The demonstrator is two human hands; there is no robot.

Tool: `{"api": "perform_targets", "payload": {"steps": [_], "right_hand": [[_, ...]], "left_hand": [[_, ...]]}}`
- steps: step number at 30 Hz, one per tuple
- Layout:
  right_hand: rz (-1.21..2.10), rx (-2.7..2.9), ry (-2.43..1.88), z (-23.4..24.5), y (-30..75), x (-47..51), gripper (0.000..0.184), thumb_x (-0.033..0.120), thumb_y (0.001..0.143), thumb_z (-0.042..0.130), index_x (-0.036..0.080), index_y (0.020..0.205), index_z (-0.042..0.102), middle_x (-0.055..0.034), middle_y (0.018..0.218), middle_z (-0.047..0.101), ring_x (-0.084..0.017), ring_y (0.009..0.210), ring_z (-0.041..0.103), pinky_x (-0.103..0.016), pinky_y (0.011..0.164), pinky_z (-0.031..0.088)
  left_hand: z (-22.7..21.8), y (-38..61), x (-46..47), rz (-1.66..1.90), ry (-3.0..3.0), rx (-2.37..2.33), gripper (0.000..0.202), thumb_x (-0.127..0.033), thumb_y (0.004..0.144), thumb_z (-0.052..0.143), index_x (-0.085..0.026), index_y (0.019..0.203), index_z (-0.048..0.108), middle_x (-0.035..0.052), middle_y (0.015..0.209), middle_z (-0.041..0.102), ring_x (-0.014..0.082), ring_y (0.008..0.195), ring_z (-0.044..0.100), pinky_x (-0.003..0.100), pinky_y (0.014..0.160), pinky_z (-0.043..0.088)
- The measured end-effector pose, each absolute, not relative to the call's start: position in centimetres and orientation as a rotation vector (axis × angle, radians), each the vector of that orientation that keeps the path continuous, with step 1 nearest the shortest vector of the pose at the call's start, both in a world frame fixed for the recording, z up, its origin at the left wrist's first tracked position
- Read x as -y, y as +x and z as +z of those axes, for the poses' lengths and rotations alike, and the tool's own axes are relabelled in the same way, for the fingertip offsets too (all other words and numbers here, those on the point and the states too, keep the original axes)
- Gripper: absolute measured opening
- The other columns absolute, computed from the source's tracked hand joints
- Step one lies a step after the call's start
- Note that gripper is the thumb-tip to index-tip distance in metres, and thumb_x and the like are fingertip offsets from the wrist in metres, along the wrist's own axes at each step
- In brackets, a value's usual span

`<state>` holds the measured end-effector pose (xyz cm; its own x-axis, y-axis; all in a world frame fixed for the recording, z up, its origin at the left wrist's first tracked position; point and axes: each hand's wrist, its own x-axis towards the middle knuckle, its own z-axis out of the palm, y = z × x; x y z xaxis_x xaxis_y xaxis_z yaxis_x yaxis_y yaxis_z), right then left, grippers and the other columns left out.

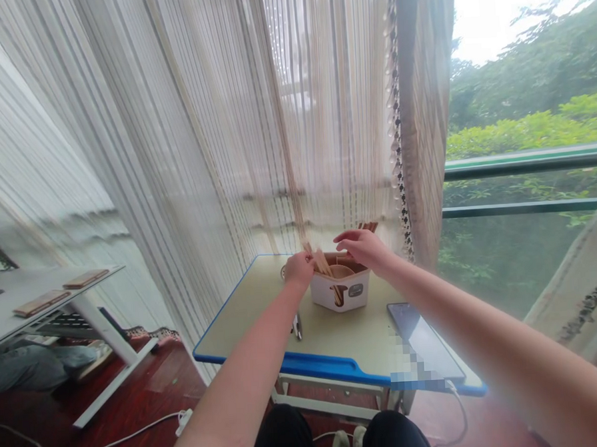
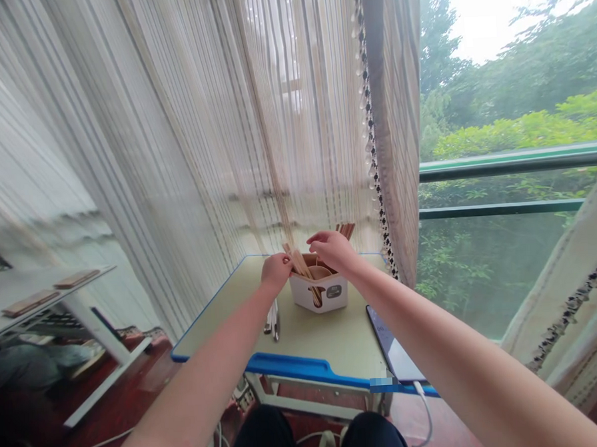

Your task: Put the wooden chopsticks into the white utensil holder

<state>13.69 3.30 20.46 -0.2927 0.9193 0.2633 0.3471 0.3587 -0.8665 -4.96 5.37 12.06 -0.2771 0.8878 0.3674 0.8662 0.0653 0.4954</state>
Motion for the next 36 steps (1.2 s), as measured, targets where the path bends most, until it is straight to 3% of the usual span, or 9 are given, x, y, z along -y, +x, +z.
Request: {"api": "perform_targets", "payload": {"steps": [5,11,15,20,27,32,36], "right_hand": [[0.938,1.8,-1.113,20.3,13.5,-3.6,0.02,0.02,0.068,0.055,0.017,0.083,0.068,-0.0033,0.069,0.066,-0.01,0.054,0.055,-0.018,0.046,0.041],[1.006,1.671,-1.13,18.2,15.1,-5.2,0.026,0.02,0.068,0.053,0.015,0.091,0.065,-0.0055,0.077,0.067,-0.009,0.053,0.054,-0.018,0.043,0.038],[1.061,1.749,-1.151,17.2,16.3,-5.3,0.023,0.021,0.066,0.058,0.014,0.086,0.066,-0.0056,0.074,0.067,-0.01,0.054,0.053,-0.017,0.04,0.034],[1.003,1.866,-1.245,17.0,17.0,-4.0,0.022,0.021,0.067,0.057,0.016,0.085,0.067,-0.0036,0.07,0.066,-0.009,0.054,0.054,-0.017,0.04,0.033],[0.952,1.963,-1.3,16.3,18.6,-1.8,0.024,0.021,0.067,0.056,0.017,0.088,0.067,-0.0011,0.065,0.063,-0.011,0.057,0.056,-0.017,0.043,0.035],[0.941,1.952,-1.327,15.4,20.6,-0.1,0.021,0.022,0.069,0.057,0.017,0.087,0.067,-0.0004,0.063,0.061,-0.01,0.055,0.055,-0.017,0.043,0.035],[0.875,1.922,-1.35,14.7,22.3,1.0,0.02,0.021,0.07,0.057,0.017,0.088,0.067,-0.0016,0.068,0.063,-0.011,0.056,0.057,-0.018,0.047,0.038]], "left_hand": [[12.3,-4.3,-4.6,1.079,1.883,-2.408,0.029,-0.039,0.082,0.051,-0.021,0.104,0.055,0.0053,0.079,0.067,0.0196,0.076,0.062,0.026,0.062,0.039],[12.0,-4.2,-3.9,1.137,1.895,-2.408,0.02,-0.036,0.085,0.048,-0.022,0.099,0.052,0.0025,0.076,0.065,0.0176,0.073,0.061,0.026,0.062,0.037],[11.6,-3.7,-3.9,1.3,1.958,-2.333,0.024,-0.033,0.085,0.048,-0.023,0.106,0.05,0.002,0.08,0.065,0.0172,0.073,0.06,0.026,0.063,0.038],[11.5,-3.7,-4.0,1.445,1.925,-2.331,0.03,-0.033,0.084,0.048,-0.023,0.113,0.05,0.0036,0.09,0.063,0.0166,0.077,0.059,0.026,0.07,0.041],[11.0,-4.6,-3.6,1.666,1.827,-2.267,0.026,-0.021,0.082,0.046,-0.018,0.106,0.054,0.0078,0.099,0.058,0.017,0.077,0.058,0.031,0.075,0.047],[11.0,-1.8,-1.4,2.084,1.833,-2.122,0.038,-0.011,0.079,0.041,-0.018,0.117,0.045,0.0151,0.134,0.034,0.0205,0.111,0.049,0.036,0.09,0.044],[10.9,2.9,1.1,2.142,2.082,-1.889,0.037,-0.011,0.08,0.043,-0.017,0.116,0.045,0.0151,0.138,0.03,0.0233,0.129,0.031,0.041,0.103,0.032]]}}
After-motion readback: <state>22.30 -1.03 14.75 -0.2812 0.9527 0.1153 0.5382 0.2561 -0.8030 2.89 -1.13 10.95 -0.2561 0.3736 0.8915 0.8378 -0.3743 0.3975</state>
